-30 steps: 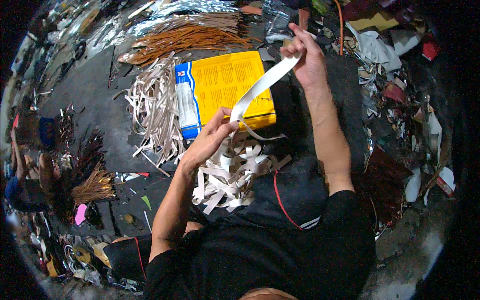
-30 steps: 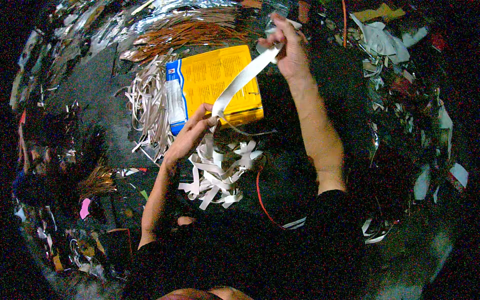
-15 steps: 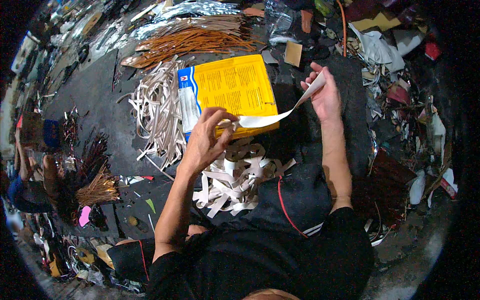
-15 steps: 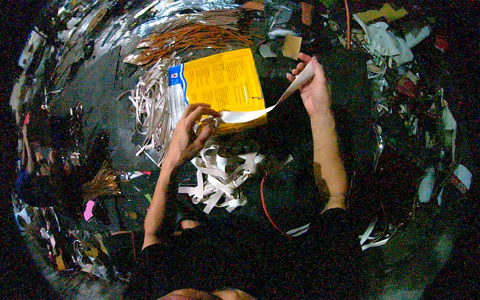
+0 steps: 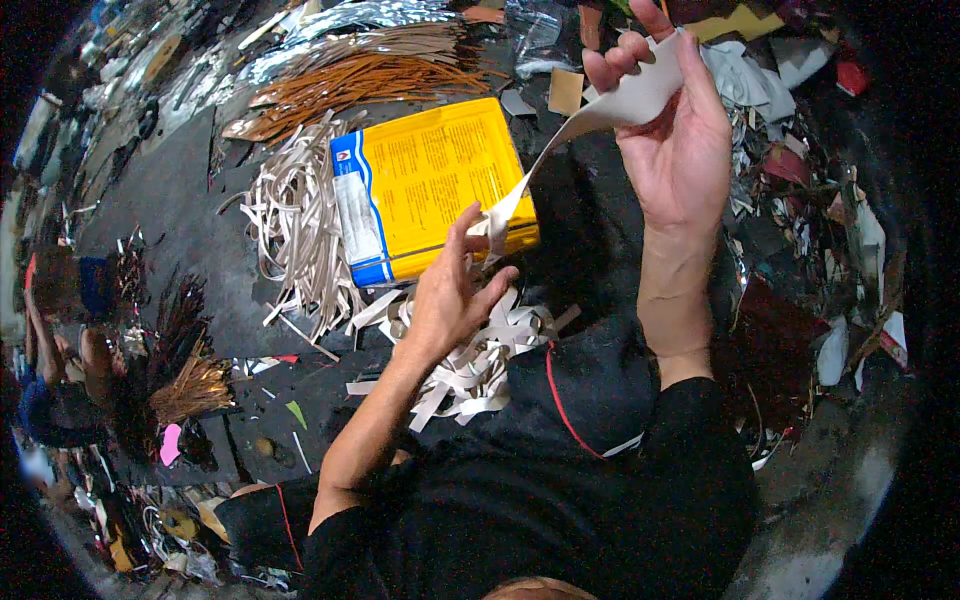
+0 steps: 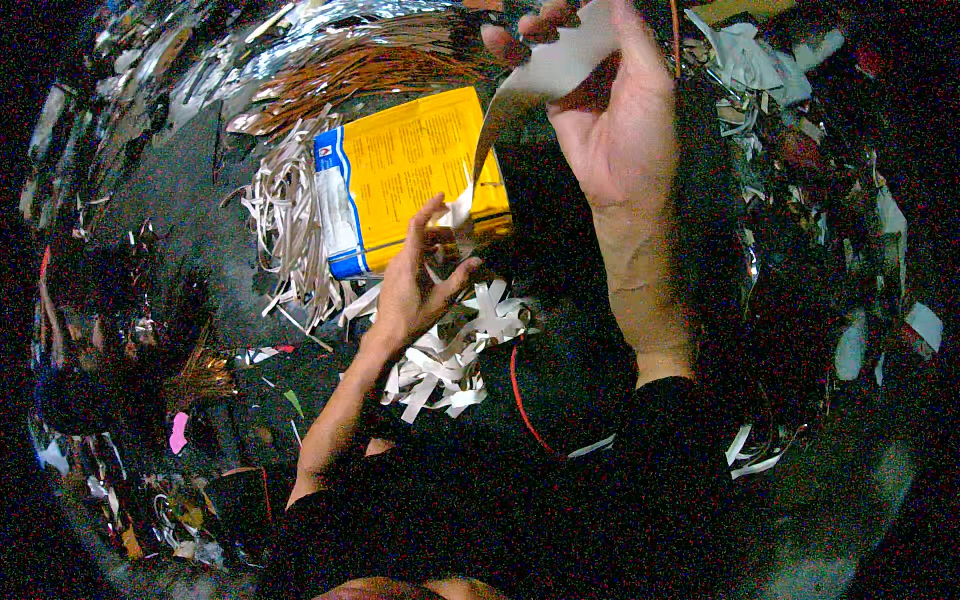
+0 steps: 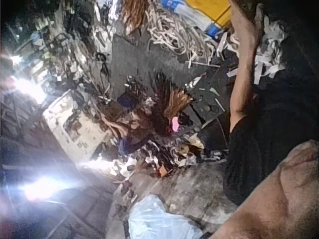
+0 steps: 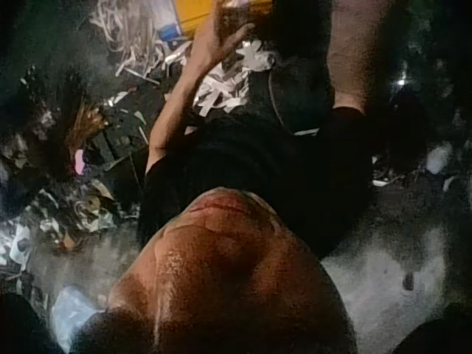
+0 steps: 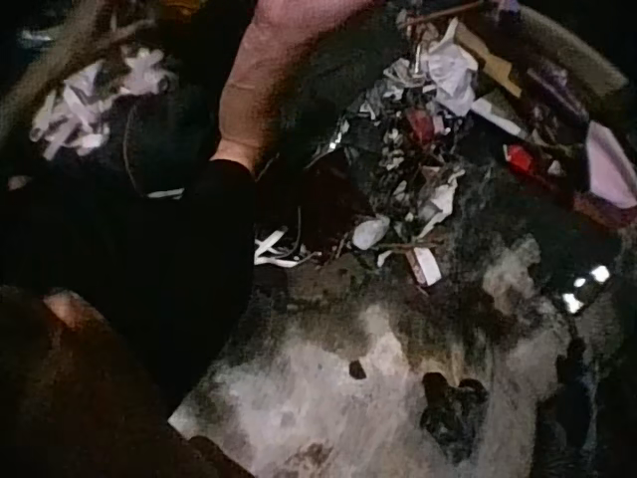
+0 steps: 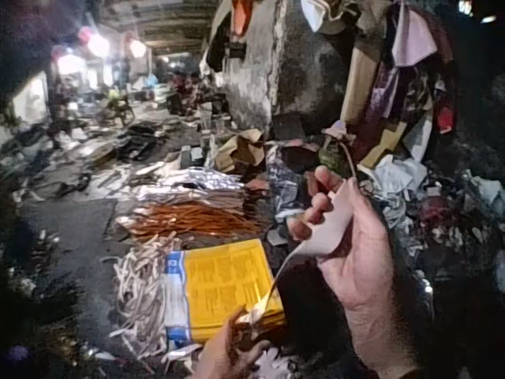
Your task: The person sits on the floor and repeatedly tears off strips of white material using a yellow box as a guide. The strips accumulate on the floor around them.
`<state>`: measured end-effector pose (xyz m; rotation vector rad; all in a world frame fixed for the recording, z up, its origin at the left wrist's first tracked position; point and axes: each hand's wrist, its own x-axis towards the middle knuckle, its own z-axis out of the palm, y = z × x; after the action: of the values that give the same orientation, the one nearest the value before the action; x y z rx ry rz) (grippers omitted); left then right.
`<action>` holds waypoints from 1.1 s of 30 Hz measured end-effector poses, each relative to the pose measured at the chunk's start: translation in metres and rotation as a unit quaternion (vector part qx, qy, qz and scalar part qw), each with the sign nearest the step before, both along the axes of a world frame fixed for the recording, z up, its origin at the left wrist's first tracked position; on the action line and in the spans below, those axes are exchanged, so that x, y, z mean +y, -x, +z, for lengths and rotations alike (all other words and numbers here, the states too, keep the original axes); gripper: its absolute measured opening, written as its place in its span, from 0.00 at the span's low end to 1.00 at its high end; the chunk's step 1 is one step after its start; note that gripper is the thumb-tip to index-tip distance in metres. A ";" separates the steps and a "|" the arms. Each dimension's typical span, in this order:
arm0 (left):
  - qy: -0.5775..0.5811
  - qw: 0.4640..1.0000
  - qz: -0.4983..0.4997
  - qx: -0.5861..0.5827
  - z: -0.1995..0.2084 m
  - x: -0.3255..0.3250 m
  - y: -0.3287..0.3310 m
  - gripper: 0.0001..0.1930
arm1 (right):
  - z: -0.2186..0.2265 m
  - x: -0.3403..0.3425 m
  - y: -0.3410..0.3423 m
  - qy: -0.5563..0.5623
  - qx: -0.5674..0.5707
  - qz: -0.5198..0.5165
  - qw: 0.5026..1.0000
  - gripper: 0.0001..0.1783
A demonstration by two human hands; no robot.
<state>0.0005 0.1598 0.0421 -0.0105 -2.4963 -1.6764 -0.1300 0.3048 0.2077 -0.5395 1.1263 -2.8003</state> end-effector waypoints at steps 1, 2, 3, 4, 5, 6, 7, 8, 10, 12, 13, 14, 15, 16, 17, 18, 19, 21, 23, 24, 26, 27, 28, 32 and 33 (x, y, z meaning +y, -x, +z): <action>0.014 1.000 -0.003 -0.012 0.003 0.007 -0.001 0.33 | -0.002 0.001 0.001 0.009 0.005 0.007 1.000 0.21; -0.070 0.997 -0.001 -0.036 0.002 0.008 -0.002 0.33 | -0.002 0.001 0.001 0.021 0.011 0.018 1.000 0.21; -0.154 0.986 0.001 -0.059 0.000 0.008 -0.002 0.33 | -0.001 0.002 0.000 0.017 0.001 0.000 1.000 0.21; -0.237 0.968 0.004 -0.082 -0.003 0.008 -0.001 0.33 | -0.002 0.009 0.004 0.027 0.017 0.053 0.998 0.22; -0.337 0.937 0.002 -0.092 -0.002 -0.002 0.000 0.31 | -0.006 0.023 0.013 0.038 0.033 0.107 0.993 0.22; -0.434 0.895 0.001 -0.102 -0.003 -0.011 0.002 0.29 | -0.012 0.035 0.022 0.048 0.049 0.160 0.985 0.23; -0.476 0.868 -0.011 -0.141 0.012 -0.023 0.003 0.29 | -0.022 0.044 0.033 0.076 0.059 0.143 0.985 0.22; -0.512 0.841 -0.013 -0.175 0.026 -0.043 -0.001 0.30 | -0.036 0.061 0.046 0.106 0.017 0.118 0.987 0.21; -0.592 0.791 -0.078 -0.133 0.036 -0.069 -0.002 0.29 | -0.056 0.106 0.072 0.146 -0.056 0.024 0.987 0.21; -0.556 0.824 -0.062 -0.092 0.024 -0.081 -0.002 0.25 | -0.069 0.129 0.090 0.026 -0.086 -0.242 0.966 0.21; -0.523 0.844 -0.049 -0.112 0.027 -0.082 -0.003 0.24 | -0.078 0.155 0.098 0.043 -0.070 -0.200 0.976 0.20; -0.487 0.863 -0.033 -0.131 0.030 -0.083 -0.008 0.22 | -0.075 0.156 0.094 0.063 -0.055 -0.155 0.984 0.19; -0.392 0.906 -0.046 -0.154 0.030 -0.080 -0.011 0.22 | -0.071 0.159 0.090 0.042 -0.038 -0.084 0.995 0.19; -0.293 0.938 -0.060 -0.176 0.030 -0.074 -0.012 0.21 | -0.070 0.157 0.091 0.046 -0.025 -0.019 0.998 0.19; -0.246 0.950 -0.086 -0.174 0.033 -0.063 -0.013 0.21 | -0.065 0.151 0.086 0.047 -0.013 0.042 0.998 0.20; -0.137 0.968 -0.132 -0.162 0.022 -0.059 -0.011 0.17 | -0.056 0.142 0.080 0.045 0.001 0.102 0.994 0.20; -0.143 0.962 -0.149 -0.176 0.020 -0.050 -0.011 0.16 | -0.049 0.126 0.071 0.037 -0.009 0.089 0.995 0.21; -0.150 0.927 -0.248 -0.238 0.012 -0.042 -0.010 0.16 | -0.039 0.097 0.064 -0.016 0.005 0.043 0.999 0.21; -0.115 0.909 -0.358 -0.180 0.005 -0.042 -0.012 0.12 | -0.042 0.101 0.073 -0.087 0.041 -0.020 0.995 0.23; -0.103 0.896 -0.387 -0.189 0.016 -0.043 -0.009 0.12 | -0.052 0.109 0.084 -0.183 0.034 -0.061 0.981 0.22; -0.222 0.898 -0.275 -0.261 0.040 -0.050 -0.007 0.11 | -0.078 0.117 0.100 -0.364 0.019 -0.134 0.922 0.22; -0.292 0.911 -0.214 -0.199 0.042 -0.048 -0.004 0.10 | -0.105 0.141 0.108 -0.572 0.102 -0.125 0.804 0.21; -0.362 0.899 -0.183 -0.166 0.052 -0.048 -0.001 0.09 | -0.124 0.164 0.113 -0.746 0.174 -0.111 0.633 0.20; -0.483 0.850 -0.154 -0.144 0.068 -0.062 0.017 0.14 | -0.132 0.104 0.038 -0.767 0.095 -0.001 0.635 0.24; -0.466 0.865 -0.148 -0.116 0.066 -0.060 0.025 0.15 | -0.130 0.087 0.021 -0.682 0.081 0.042 0.726 0.25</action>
<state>-0.0242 0.0995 0.1082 -0.0998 -1.5802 -2.9851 -0.1512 0.3919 0.0781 -0.5478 2.5322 -1.1342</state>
